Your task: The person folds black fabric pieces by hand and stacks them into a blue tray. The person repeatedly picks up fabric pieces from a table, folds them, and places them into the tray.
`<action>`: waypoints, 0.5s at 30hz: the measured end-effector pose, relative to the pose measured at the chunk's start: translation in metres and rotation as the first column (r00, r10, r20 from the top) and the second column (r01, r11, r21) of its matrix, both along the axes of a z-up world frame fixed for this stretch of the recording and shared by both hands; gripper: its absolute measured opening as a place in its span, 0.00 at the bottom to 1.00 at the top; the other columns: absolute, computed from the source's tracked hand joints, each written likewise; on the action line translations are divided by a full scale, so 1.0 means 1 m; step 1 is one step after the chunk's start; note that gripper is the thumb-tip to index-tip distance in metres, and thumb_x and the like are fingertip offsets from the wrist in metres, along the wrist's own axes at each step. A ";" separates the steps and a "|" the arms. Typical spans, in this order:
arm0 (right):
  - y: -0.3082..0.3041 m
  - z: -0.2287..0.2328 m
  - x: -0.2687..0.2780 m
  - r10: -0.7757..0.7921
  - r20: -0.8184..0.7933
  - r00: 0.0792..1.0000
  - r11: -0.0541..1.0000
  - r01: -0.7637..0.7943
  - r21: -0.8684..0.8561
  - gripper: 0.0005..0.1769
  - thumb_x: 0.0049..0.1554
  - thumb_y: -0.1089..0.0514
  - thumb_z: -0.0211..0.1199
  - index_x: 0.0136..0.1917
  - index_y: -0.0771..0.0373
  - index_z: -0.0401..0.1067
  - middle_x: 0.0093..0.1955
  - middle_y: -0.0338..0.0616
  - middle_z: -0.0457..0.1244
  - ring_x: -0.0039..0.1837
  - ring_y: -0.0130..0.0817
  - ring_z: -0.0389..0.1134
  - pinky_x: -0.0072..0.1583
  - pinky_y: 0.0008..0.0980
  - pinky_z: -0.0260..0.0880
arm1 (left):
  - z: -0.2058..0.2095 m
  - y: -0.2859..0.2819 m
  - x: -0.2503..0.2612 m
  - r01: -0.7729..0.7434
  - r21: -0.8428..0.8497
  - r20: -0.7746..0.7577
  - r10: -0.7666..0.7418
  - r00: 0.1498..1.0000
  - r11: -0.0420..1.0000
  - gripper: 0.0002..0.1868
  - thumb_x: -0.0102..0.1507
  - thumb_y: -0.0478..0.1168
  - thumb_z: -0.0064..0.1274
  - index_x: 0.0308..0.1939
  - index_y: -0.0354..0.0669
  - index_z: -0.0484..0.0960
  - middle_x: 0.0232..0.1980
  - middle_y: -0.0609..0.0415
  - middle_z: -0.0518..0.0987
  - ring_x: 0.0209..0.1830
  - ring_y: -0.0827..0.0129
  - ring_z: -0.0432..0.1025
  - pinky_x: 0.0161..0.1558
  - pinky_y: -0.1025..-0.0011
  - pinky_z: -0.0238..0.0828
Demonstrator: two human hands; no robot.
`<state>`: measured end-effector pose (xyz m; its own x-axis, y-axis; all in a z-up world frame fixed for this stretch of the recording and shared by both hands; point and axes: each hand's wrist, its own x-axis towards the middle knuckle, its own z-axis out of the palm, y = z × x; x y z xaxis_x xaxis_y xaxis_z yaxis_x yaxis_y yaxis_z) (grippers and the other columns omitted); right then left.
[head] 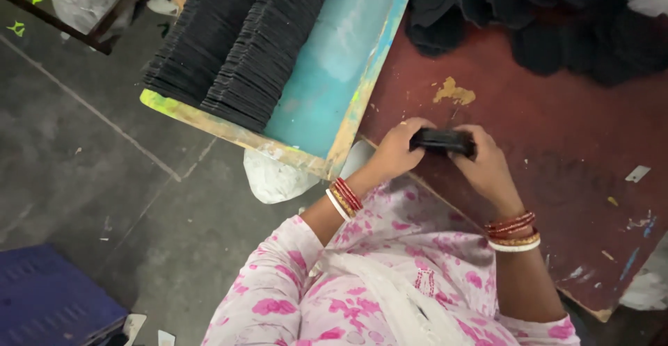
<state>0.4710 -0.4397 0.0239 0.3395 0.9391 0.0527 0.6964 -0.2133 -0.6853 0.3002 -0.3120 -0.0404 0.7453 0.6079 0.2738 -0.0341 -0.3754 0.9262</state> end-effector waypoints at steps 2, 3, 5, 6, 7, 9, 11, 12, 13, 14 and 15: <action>-0.002 -0.008 0.004 -0.034 -0.096 0.995 0.999 0.035 0.006 0.27 0.51 0.65 0.64 0.64 0.64 0.66 0.60 0.54 0.66 0.63 0.51 0.68 0.63 0.42 0.66 | -0.009 -0.004 0.002 -0.100 0.058 0.139 0.091 0.986 0.993 0.27 0.51 0.28 0.53 0.55 0.39 0.73 0.54 0.41 0.76 0.59 0.46 0.72 0.62 0.57 0.70; 0.001 -0.016 0.005 -0.029 -0.095 0.995 1.000 0.030 0.008 0.27 0.51 0.65 0.64 0.64 0.64 0.66 0.60 0.54 0.66 0.63 0.51 0.68 0.63 0.42 0.66 | -0.010 -0.006 0.009 -0.104 0.060 0.140 0.095 0.986 0.993 0.27 0.51 0.28 0.53 0.55 0.39 0.73 0.54 0.41 0.76 0.59 0.46 0.72 0.62 0.57 0.70; -0.001 -0.035 0.002 -0.029 -0.056 0.998 0.991 0.036 0.132 0.31 0.48 0.68 0.61 0.66 0.65 0.63 0.59 0.58 0.63 0.62 0.55 0.66 0.63 0.45 0.65 | -0.013 -0.019 0.017 -0.096 -0.015 0.082 0.096 0.992 0.995 0.26 0.53 0.27 0.51 0.56 0.39 0.73 0.54 0.40 0.76 0.59 0.45 0.72 0.61 0.57 0.70; 0.002 -0.036 -0.001 -0.018 -0.061 0.998 0.992 0.025 0.126 0.31 0.48 0.68 0.61 0.66 0.65 0.63 0.59 0.58 0.63 0.62 0.55 0.66 0.63 0.45 0.65 | 0.001 -0.021 0.011 -0.107 -0.020 0.077 0.108 0.991 0.994 0.26 0.53 0.27 0.51 0.56 0.39 0.73 0.54 0.40 0.76 0.59 0.45 0.72 0.61 0.57 0.70; 0.005 -0.036 -0.005 -0.026 -0.011 1.000 0.989 0.027 0.142 0.28 0.51 0.68 0.60 0.65 0.65 0.63 0.59 0.59 0.63 0.63 0.56 0.66 0.65 0.46 0.65 | 0.017 -0.022 0.003 -0.157 0.022 0.072 0.155 0.985 0.987 0.28 0.53 0.27 0.50 0.59 0.37 0.72 0.57 0.38 0.74 0.60 0.43 0.70 0.61 0.56 0.69; 0.013 -0.035 -0.001 -0.013 0.040 0.999 0.985 0.006 0.175 0.25 0.54 0.68 0.59 0.65 0.64 0.63 0.60 0.60 0.63 0.64 0.57 0.66 0.66 0.47 0.65 | 0.046 -0.014 -0.025 -0.226 0.080 0.073 0.221 0.973 0.971 0.31 0.53 0.27 0.50 0.63 0.36 0.70 0.59 0.35 0.72 0.61 0.40 0.67 0.61 0.55 0.67; 0.012 -0.035 0.014 -0.055 -0.040 0.998 0.998 0.057 0.041 0.25 0.57 0.65 0.59 0.68 0.65 0.64 0.61 0.60 0.65 0.64 0.57 0.67 0.64 0.46 0.66 | 0.071 -0.009 -0.069 -0.308 -0.003 0.080 0.308 0.948 0.951 0.28 0.57 0.29 0.49 0.63 0.41 0.72 0.63 0.36 0.72 0.55 0.50 0.73 0.57 0.60 0.72; 0.009 -0.040 0.028 -0.038 -0.043 0.998 0.998 0.039 0.041 0.25 0.57 0.65 0.59 0.68 0.65 0.64 0.61 0.60 0.65 0.64 0.57 0.67 0.64 0.46 0.66 | 0.042 0.002 -0.098 -0.325 -0.002 0.078 0.324 0.943 0.946 0.28 0.57 0.29 0.49 0.63 0.41 0.72 0.63 0.36 0.72 0.55 0.50 0.73 0.57 0.60 0.72; 0.007 -0.045 0.042 -0.078 -0.119 0.990 0.996 0.082 0.028 0.25 0.58 0.61 0.61 0.68 0.65 0.65 0.60 0.59 0.66 0.63 0.57 0.68 0.63 0.45 0.67 | 0.013 0.013 -0.128 -0.604 0.199 0.093 0.599 0.796 0.772 0.23 0.58 0.29 0.52 0.57 0.39 0.74 0.58 0.38 0.73 0.55 0.48 0.71 0.57 0.56 0.69; 0.006 -0.051 0.055 -0.119 -0.195 0.974 0.992 0.124 0.013 0.26 0.59 0.57 0.63 0.68 0.66 0.66 0.58 0.58 0.67 0.61 0.57 0.68 0.63 0.45 0.67 | -0.016 0.025 -0.160 -0.787 0.382 0.167 0.801 0.575 0.485 0.17 0.58 0.30 0.56 0.52 0.38 0.76 0.52 0.41 0.74 0.55 0.47 0.70 0.57 0.52 0.67; 0.011 -0.049 0.059 -0.103 -0.199 0.975 0.994 0.108 0.015 0.26 0.59 0.57 0.63 0.68 0.66 0.66 0.58 0.58 0.67 0.61 0.57 0.68 0.63 0.45 0.67 | -0.006 0.038 -0.182 -0.793 0.386 0.167 0.810 0.563 0.472 0.17 0.58 0.30 0.56 0.52 0.38 0.76 0.52 0.41 0.74 0.55 0.47 0.70 0.57 0.52 0.67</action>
<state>0.5304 -0.4289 -0.0251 0.4425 0.8968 -0.0014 0.5213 -0.2584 -0.8133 0.1185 -0.2743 -0.0460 0.0013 0.7944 0.6074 0.4948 -0.5283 0.6900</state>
